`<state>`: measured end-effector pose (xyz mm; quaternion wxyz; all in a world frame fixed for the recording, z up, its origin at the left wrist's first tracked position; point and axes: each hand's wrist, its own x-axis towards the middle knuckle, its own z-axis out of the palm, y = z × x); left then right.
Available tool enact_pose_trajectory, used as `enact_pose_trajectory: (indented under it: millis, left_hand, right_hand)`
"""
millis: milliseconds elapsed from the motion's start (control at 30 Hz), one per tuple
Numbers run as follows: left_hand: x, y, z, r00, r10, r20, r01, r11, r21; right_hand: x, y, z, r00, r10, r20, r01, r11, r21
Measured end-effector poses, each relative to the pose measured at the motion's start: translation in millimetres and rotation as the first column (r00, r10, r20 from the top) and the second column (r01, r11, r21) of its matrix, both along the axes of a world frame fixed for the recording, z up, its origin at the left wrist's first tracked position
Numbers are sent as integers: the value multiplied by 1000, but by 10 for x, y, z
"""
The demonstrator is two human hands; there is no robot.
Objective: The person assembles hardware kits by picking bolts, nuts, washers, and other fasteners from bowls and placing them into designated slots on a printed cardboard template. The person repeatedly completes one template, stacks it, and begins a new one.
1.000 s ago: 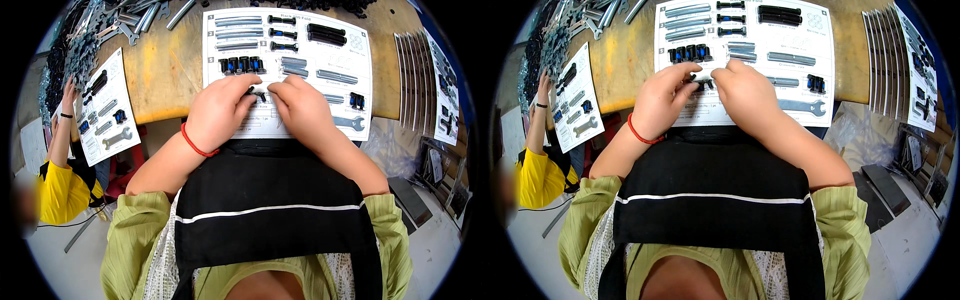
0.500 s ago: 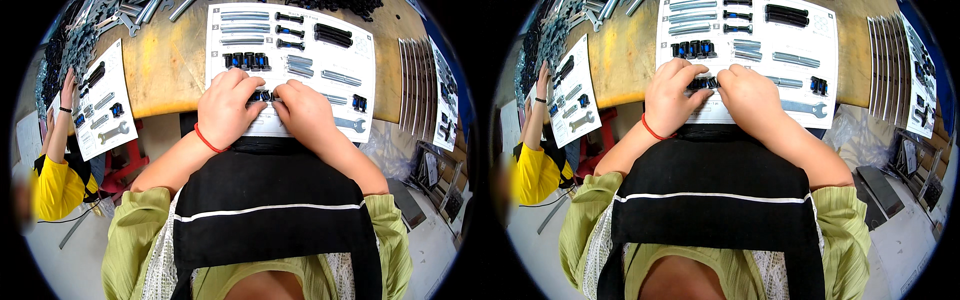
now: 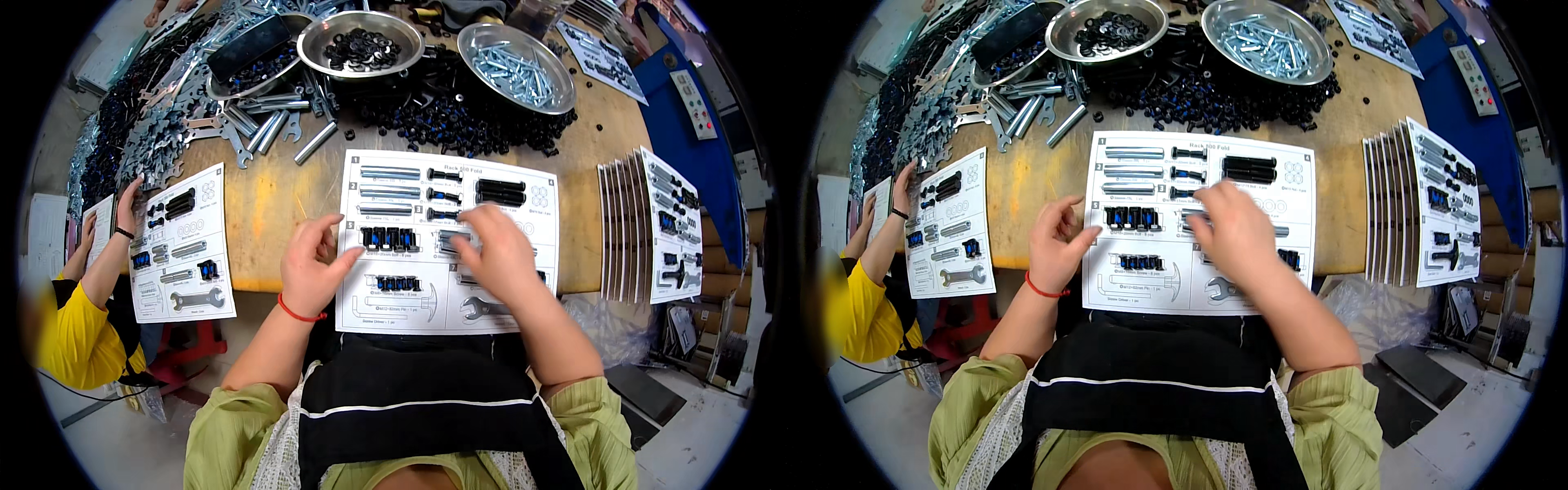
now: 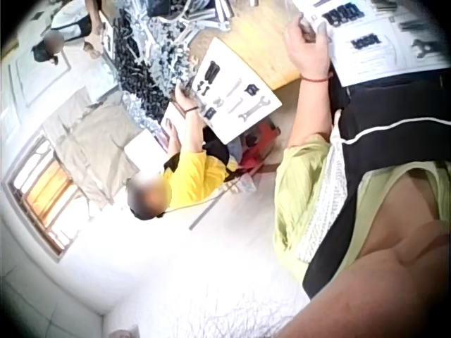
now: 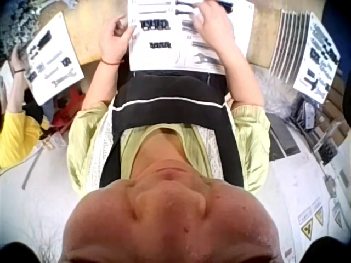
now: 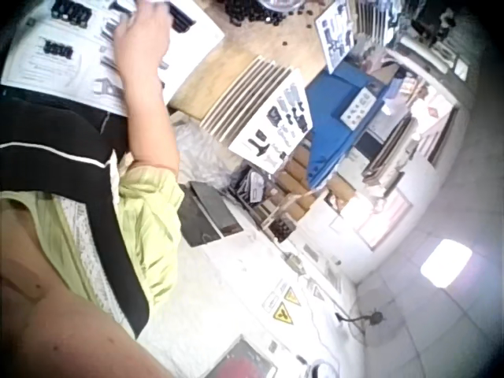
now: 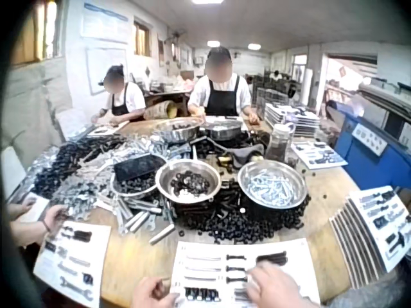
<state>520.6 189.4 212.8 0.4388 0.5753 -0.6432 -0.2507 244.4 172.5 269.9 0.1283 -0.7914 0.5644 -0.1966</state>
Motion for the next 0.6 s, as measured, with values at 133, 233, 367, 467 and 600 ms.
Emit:
enact_pose_trajectory:
  millis: [133,233,367,467,600]
  left_hand:
    - [12,-193,-311,994,103,-46,-101,994,29]
    - [-6,-220,-357,991,130,-28,-129,991,35]
    - [-35,-233,-297,993,117,-24,-116,993,30]
    - [-59,-228,-245,991,133,-8,-133,991,23]
    - [-48,-216,-248,990,141,-26,-141,990,3]
  right_hand:
    - [-11,-757,-16,996,-33,-79,16,979,-205]
    - [263,-1393,-57,992,-55,-114,22,964,-266]
    - [517,-2045,-147,965,-212,-151,181,964,-194]
    - [536,-2159,-162,955,-270,-122,256,959,-119]
    - [389,-1936,-121,981,-196,-5,195,977,-86]
